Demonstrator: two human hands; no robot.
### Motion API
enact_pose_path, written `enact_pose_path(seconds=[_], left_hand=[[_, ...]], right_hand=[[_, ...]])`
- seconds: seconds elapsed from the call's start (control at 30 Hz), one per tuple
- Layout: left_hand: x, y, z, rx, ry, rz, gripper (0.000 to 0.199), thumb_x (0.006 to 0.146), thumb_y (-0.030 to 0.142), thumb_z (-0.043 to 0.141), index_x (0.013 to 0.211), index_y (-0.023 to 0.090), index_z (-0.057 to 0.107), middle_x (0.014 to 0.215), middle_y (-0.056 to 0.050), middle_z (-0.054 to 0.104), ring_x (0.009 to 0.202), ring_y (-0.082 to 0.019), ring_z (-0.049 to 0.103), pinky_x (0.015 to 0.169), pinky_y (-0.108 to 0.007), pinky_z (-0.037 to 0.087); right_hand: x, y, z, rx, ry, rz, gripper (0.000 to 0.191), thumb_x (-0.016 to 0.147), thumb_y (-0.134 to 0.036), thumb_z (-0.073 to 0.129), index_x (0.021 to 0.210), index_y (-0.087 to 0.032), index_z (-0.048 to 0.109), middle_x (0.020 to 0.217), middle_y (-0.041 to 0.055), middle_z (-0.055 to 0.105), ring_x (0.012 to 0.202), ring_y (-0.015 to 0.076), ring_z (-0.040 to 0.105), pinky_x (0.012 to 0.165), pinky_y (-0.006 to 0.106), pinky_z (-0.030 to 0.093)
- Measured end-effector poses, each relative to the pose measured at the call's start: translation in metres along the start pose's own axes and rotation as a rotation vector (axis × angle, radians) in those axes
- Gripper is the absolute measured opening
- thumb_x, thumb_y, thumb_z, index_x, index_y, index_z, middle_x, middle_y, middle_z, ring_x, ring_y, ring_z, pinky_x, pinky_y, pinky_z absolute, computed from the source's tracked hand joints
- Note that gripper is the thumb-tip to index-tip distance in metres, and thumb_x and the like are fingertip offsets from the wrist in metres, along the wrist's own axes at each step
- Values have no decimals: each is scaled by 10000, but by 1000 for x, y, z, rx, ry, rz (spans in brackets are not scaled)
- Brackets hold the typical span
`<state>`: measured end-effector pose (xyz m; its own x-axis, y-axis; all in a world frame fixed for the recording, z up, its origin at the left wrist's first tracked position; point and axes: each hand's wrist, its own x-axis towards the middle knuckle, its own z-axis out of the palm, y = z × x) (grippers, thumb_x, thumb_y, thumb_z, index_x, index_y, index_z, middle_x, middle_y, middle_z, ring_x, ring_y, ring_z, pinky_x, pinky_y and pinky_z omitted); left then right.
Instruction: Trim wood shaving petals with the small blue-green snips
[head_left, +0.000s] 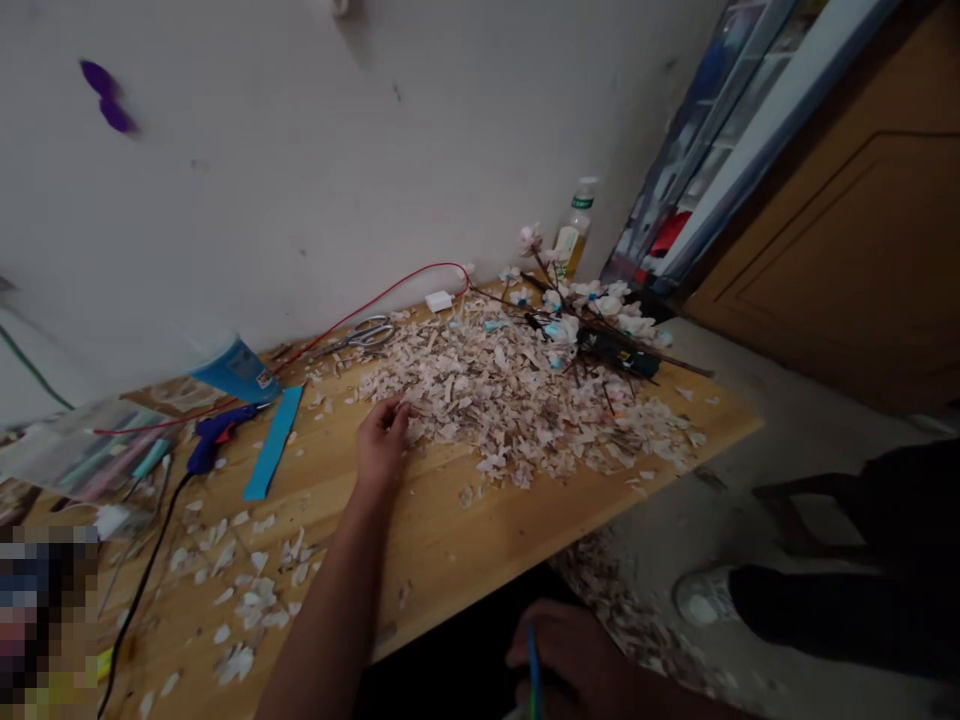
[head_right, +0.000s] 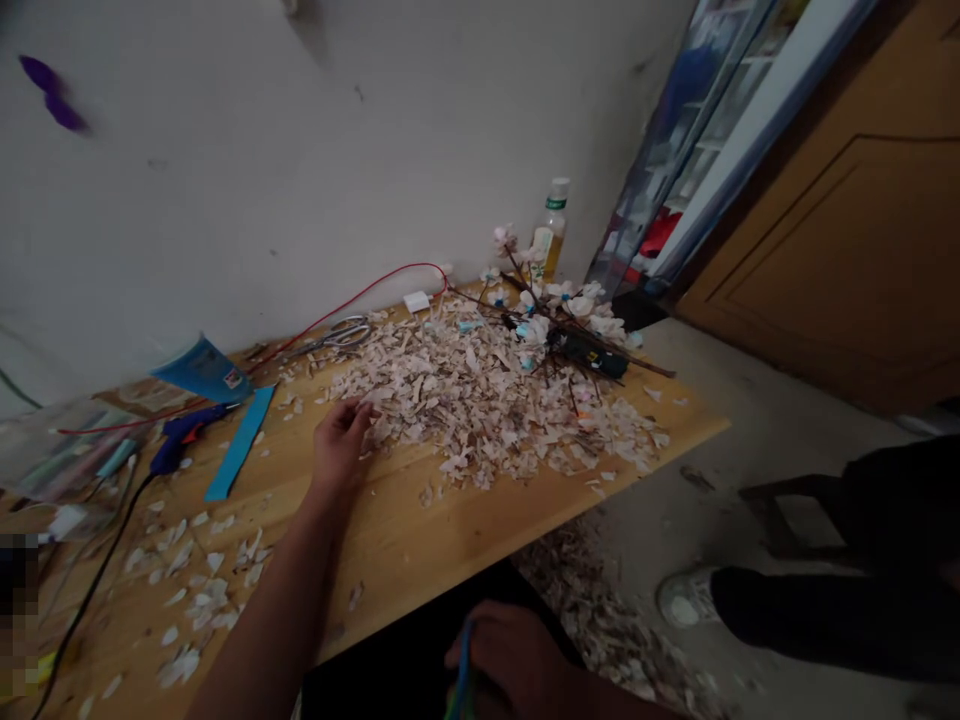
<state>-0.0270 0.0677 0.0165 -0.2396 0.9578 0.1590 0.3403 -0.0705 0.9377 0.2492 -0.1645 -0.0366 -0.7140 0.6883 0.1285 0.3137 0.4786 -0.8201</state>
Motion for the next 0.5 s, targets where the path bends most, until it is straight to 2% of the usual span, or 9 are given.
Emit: enact_pose_path(seconds=[0.1,0.17,0.27,0.37,0.43,0.5], left_hand=[[-1,0,-5,-48,18,-69,296,891,474,601,807,201,677,643,6,590,545,-122,499,503,-236,377],[-1,3,-7,-138,31,-121,332,889,495,609,770,192,671,596,18,540,490,-106,438,462,-230,330],[2,5,-9,-385,94,-187,389,817,566,685,806,178,665,616,20,559,478,-92,435,450,-220,324],[4,0,-8,-627,142,-274,457,708,601,774,751,180,600,547,54,494,443,-75,391,429,-204,286],[3,-7,-8,-705,121,-303,485,676,589,805,684,187,532,519,67,453,440,-70,381,428,-197,275],[1,-12,-9,-714,78,-310,492,699,589,788,658,191,502,514,67,441,441,-74,388,432,-200,284]], right_hand=[[35,-27,-13,115,250,323,356,912,-388,560,1246,-267,559,1161,127,652,1052,295,604,892,426,497],[79,-35,-26,250,348,446,369,921,-400,534,1258,-252,510,1071,109,654,938,257,615,820,395,515],[159,-32,-51,350,302,491,336,906,-380,564,1198,-237,482,925,44,612,763,184,577,700,318,482],[225,-17,-72,186,317,483,294,817,-347,646,1033,-219,492,944,39,556,769,173,532,701,310,437],[253,-4,-78,115,314,440,286,805,-339,646,1015,-213,498,965,47,549,816,184,530,732,317,428],[266,8,-78,105,265,389,259,816,-337,636,1007,-207,519,947,42,562,826,184,532,739,312,421]])
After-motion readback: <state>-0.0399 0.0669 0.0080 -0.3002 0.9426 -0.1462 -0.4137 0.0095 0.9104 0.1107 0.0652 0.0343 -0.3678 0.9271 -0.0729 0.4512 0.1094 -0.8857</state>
